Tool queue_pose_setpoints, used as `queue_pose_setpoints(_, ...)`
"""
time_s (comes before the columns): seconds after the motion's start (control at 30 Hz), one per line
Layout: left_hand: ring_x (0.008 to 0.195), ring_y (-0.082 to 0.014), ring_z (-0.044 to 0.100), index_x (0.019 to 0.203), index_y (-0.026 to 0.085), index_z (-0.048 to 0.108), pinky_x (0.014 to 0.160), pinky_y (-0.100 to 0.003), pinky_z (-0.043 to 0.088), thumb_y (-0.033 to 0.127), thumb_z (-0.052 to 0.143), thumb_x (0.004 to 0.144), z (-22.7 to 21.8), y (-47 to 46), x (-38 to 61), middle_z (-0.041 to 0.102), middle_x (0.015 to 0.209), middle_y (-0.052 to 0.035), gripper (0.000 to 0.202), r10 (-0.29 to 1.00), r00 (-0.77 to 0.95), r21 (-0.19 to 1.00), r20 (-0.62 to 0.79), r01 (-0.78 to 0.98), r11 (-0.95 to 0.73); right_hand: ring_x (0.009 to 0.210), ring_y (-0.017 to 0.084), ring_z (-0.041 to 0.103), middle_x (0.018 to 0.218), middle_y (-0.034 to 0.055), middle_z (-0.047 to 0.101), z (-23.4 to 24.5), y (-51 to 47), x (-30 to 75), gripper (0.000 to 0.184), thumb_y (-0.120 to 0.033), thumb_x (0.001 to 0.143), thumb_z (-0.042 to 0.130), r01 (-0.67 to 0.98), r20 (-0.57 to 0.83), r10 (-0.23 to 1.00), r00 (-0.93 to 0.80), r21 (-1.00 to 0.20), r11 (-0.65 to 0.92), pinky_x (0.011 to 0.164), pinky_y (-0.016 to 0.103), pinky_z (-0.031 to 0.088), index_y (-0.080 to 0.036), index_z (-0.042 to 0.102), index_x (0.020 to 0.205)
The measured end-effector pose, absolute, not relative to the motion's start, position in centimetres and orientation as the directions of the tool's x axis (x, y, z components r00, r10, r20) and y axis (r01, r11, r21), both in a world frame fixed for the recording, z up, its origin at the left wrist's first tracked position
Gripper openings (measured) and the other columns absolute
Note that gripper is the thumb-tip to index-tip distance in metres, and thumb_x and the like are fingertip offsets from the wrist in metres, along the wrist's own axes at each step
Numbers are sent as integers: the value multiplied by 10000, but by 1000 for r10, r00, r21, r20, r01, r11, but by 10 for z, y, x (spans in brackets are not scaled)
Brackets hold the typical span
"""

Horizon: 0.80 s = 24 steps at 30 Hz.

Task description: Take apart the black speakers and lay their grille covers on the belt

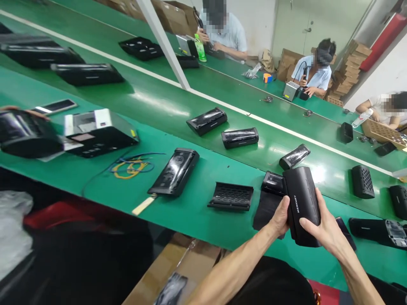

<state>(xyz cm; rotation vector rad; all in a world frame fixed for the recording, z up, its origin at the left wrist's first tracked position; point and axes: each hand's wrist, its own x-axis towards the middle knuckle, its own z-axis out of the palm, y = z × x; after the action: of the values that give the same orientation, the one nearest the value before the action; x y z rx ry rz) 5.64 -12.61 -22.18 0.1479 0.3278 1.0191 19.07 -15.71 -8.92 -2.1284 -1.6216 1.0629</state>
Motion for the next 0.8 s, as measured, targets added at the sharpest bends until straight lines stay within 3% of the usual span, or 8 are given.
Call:
queue_pose_setpoints(0.2, 1309, -399, 691, 1319, 157, 736, 1182, -526, 482, 704, 877, 762, -227, -127, 61, 768, 1323, -200, 793, 842, 489, 249, -230, -806, 536, 1378, 377, 640, 1646, 151, 519, -92, -161, 187, 1145, -581, 877, 683, 731, -466, 875, 130, -551, -402, 1090, 520, 530, -283, 35, 1771)
queue_pose_setpoints(0.33, 1279, -392, 704, 1300, 146, 732, 1163, -520, 491, 665, 889, 777, -231, -125, 67, 773, 1300, -202, 754, 833, 493, 230, -250, -806, 546, 1422, 371, 604, 1637, 151, 524, -95, -156, 203, 1153, -603, 881, 698, 710, -459, 886, 66, -602, -365, 1167, 543, 479, -270, 41, 1769)
queue_pose_setpoints(0.47, 1228, -333, 717, 1296, 193, 701, 1104, -467, 530, 597, 927, 771, -222, -121, 70, 769, 1298, -143, 701, 881, 356, 272, -312, -855, 442, 1520, 418, 470, 1702, 171, 384, -112, -173, 216, 1136, -642, 828, 788, 654, -276, 958, 76, -711, -257, 1185, 607, 463, -291, 203, 1736)
queue_pose_setpoints(0.6, 1095, -271, 733, 1235, 239, 661, 1034, -431, 563, 609, 961, 708, -209, -119, 79, 781, 1150, -62, 710, 898, 198, 342, -393, -875, 342, 1589, 431, 333, 1744, 177, 213, -151, -206, 200, 1212, -623, 804, 839, 624, -5, 961, 275, -760, -182, 1212, 641, 428, -318, 100, 1715)
queue_pose_setpoints(0.7, 1053, -262, 726, 1233, 248, 639, 990, -422, 576, 638, 952, 695, -206, -115, 80, 767, 1119, -53, 735, 892, 174, 397, -418, -848, 352, 1541, 411, 385, 1669, 177, 311, -168, -211, 189, 1084, -614, 818, 826, 626, 104, 911, 398, -757, -187, 1238, 622, 389, -292, 206, 1647)
queue_pose_setpoints(0.8, 1112, -300, 711, 1298, 239, 635, 983, -457, 580, 692, 922, 681, -204, -94, 51, 740, 1260, -107, 817, 887, 276, 510, -371, -738, 442, 1402, 393, 528, 1550, 162, 468, -159, -207, 197, 951, -632, 799, 832, 554, 75, 895, 440, -807, -205, 1167, 571, 468, -268, 374, 1548)
